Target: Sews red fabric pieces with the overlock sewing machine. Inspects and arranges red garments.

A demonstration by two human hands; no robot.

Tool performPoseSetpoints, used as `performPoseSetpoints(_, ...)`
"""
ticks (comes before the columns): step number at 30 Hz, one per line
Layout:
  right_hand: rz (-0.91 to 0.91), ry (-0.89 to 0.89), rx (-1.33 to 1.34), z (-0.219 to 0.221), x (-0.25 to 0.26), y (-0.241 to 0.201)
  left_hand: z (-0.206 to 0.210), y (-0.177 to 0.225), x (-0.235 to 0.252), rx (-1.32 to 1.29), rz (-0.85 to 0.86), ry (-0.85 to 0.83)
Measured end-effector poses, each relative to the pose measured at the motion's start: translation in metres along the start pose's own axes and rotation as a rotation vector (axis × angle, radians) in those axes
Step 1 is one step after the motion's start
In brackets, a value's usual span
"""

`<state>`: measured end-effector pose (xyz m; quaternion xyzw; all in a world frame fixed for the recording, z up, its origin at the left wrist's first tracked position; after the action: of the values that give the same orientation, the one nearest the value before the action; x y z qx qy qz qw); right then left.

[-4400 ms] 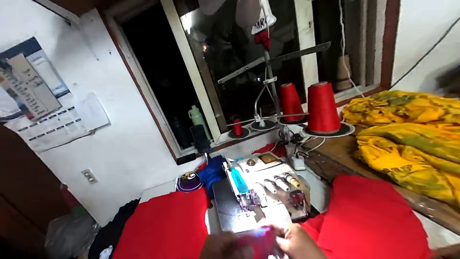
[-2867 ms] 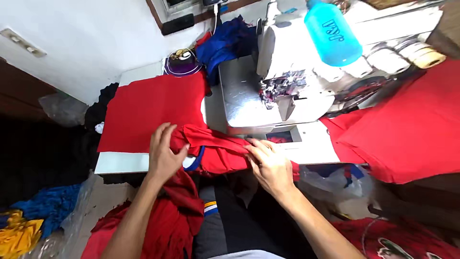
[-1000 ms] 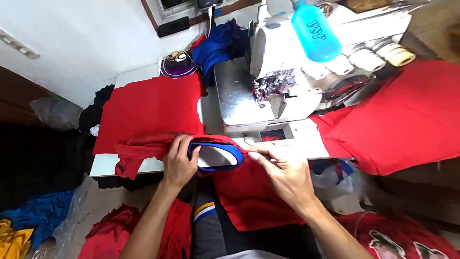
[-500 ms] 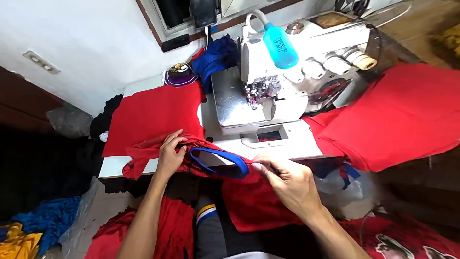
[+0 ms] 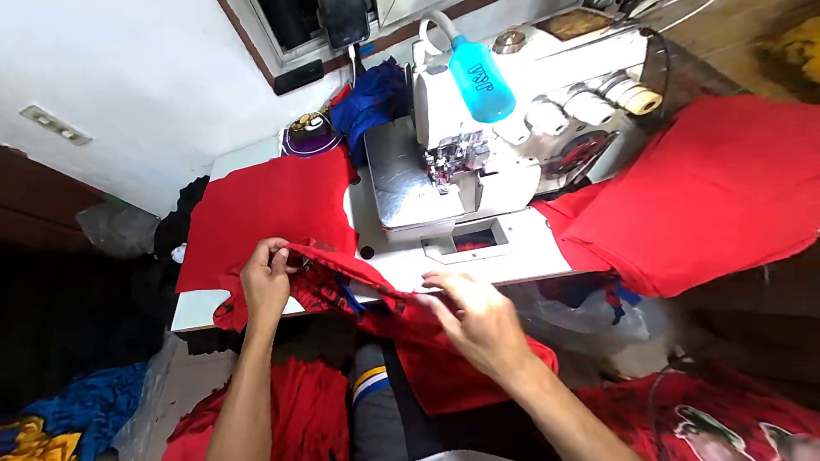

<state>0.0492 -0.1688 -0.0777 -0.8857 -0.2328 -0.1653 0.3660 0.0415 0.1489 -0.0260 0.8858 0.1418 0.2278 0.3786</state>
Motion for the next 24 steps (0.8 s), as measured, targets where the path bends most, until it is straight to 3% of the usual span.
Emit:
performPoseSetpoints(3, -0.043, -0.166, 0.017, 0.041, -0.002, -0.011, -0.023, 0.025, -0.004, -0.085, 0.083, 0.193)
performPoseSetpoints(5, -0.074, -0.245, 0.146, 0.050, -0.005, -0.024, -0.044, 0.050, -0.004, -0.069, 0.275, 0.359)
performPoseSetpoints(8, 0.053, -0.486, 0.731, 0.028, -0.006, -0.045, -0.066, 0.099, 0.014, -0.005, 0.575, 0.552)
performPoseSetpoints(11, 0.250, -0.665, 1.300, -0.001, -0.020, -0.049, -0.041, 0.158, 0.045, 0.143, 0.773, 0.483)
performPoseSetpoints(13, 0.374, -0.688, 1.479, -0.012, -0.044, -0.033, 0.015, 0.181, 0.057, 0.184, 0.811, 0.248)
performPoseSetpoints(14, 0.437, -0.655, 1.430, -0.013, -0.058, -0.018, 0.052, 0.178, 0.058, 0.144, 0.802, 0.087)
performPoseSetpoints(16, 0.574, -0.531, 1.092, -0.015, -0.084, 0.014, 0.117, 0.151, 0.045, 0.018, 0.691, -0.291)
performPoseSetpoints(18, 0.615, -0.361, 0.709, -0.021, -0.090, 0.031, 0.151, 0.127, 0.036, -0.118, 0.566, -0.483)
performPoseSetpoints(22, 0.444, 0.089, 0.327, -0.023, -0.041, 0.025, 0.152, 0.119, 0.039, 0.058, 0.638, -0.403)
performPoseSetpoints(24, 0.470, 0.114, 0.377, -0.011, -0.004, 0.021, 0.151, 0.119, 0.038, 0.115, 0.620, -0.431)
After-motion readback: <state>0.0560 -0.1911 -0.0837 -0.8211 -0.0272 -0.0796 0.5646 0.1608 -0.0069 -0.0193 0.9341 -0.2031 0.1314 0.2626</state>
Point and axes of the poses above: each hand's wrist, its own x-axis towards the middle knuckle, its own z-axis out of the palm, y = z × x, the point moved 4 cm from there along x, towards the middle knuckle, and after that the axes turned 3 degrees about -x, right-handed, at the moved point
